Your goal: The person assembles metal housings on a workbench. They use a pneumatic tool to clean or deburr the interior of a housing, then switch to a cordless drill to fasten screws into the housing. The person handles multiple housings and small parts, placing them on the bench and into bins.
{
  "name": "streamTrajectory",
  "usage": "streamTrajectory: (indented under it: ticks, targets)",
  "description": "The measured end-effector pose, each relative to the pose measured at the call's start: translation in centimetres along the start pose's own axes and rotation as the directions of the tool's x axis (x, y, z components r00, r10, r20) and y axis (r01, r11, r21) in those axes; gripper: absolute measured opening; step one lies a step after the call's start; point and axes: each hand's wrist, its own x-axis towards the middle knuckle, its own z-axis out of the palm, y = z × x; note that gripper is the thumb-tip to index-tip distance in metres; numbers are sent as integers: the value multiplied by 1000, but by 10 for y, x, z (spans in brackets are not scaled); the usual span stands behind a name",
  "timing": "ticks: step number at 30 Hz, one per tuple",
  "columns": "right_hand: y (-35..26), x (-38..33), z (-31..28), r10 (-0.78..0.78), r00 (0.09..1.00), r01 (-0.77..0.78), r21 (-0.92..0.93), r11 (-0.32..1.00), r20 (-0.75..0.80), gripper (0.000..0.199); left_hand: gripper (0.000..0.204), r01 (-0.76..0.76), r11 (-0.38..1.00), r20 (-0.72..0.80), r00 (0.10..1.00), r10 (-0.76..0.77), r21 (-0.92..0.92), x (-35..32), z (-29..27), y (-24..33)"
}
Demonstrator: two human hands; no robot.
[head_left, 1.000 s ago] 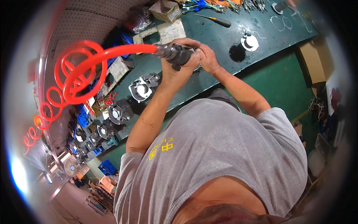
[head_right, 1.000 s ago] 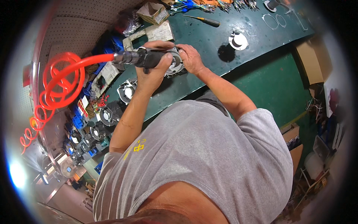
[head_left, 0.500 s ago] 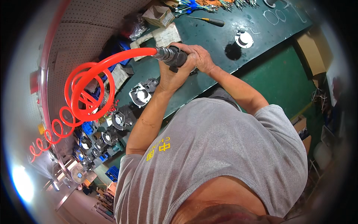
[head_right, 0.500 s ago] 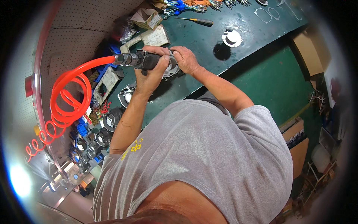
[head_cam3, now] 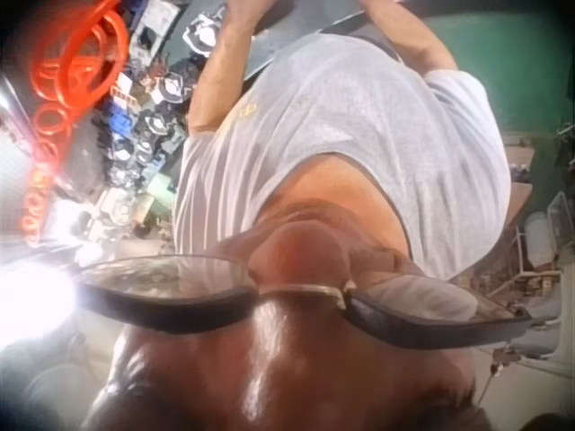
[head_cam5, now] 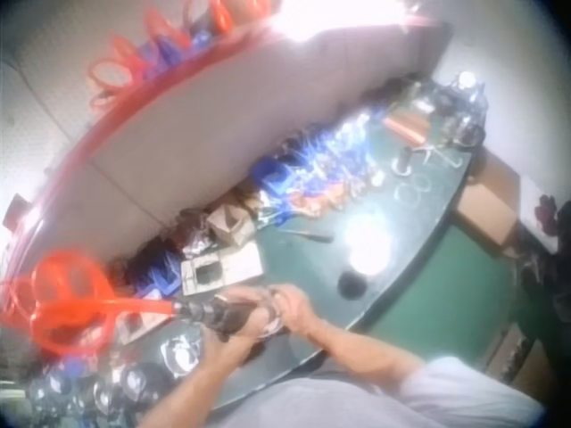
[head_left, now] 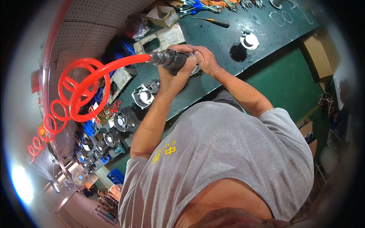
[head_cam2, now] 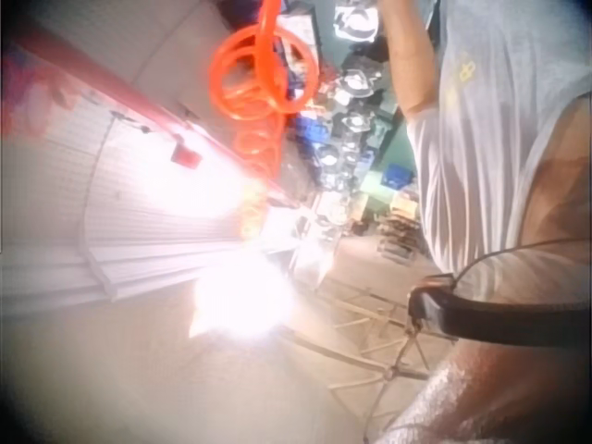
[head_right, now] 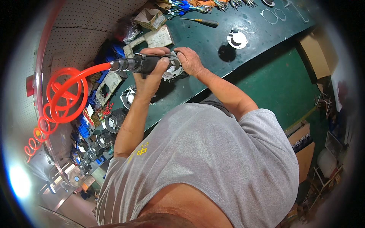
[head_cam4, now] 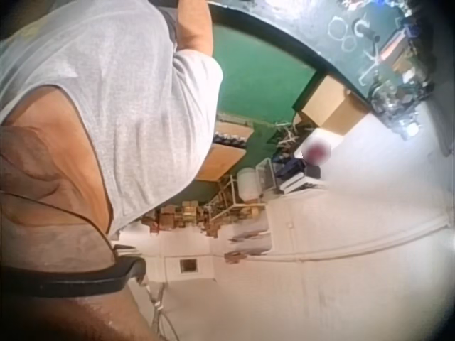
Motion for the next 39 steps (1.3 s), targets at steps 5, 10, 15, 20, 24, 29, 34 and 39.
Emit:
streamTrajectory:
  ticks: [5,10,15,20,24,29,34,39]
  targets:
    - [3,0,-2,21,1000,-21,-17,1000,2,31,29,-175,980,-204,960,190,91,-3,-23,-2]
    - [2,1,0,22,1000,-22,-18,1000,11,31,32,-197,974,-352,909,223,108,-1,-48,-18]
    - [1,2,-2,20,999,-19,-34,999,37,31,29,-206,972,-384,893,234,114,-1,-47,-30]
    - [0,3,-2,11,999,-10,-37,999,33,31,28,-204,971,-407,883,236,120,1,-43,-33]
    - [2,2,-3,23,999,-22,-30,999,39,31,27,-212,970,-411,879,241,116,3,-45,-35]
    - [1,3,-3,3,999,-2,-31,1000,36,31,26,-209,972,-419,877,236,109,1,-45,-37]
    - [0,4,-3,6,999,-5,-33,999,41,31,25,-244,963,-412,871,268,111,-2,-47,-43]
    - [0,5,-4,28,999,-27,-21,999,46,31,25,-246,963,-414,869,270,111,0,-47,-42]
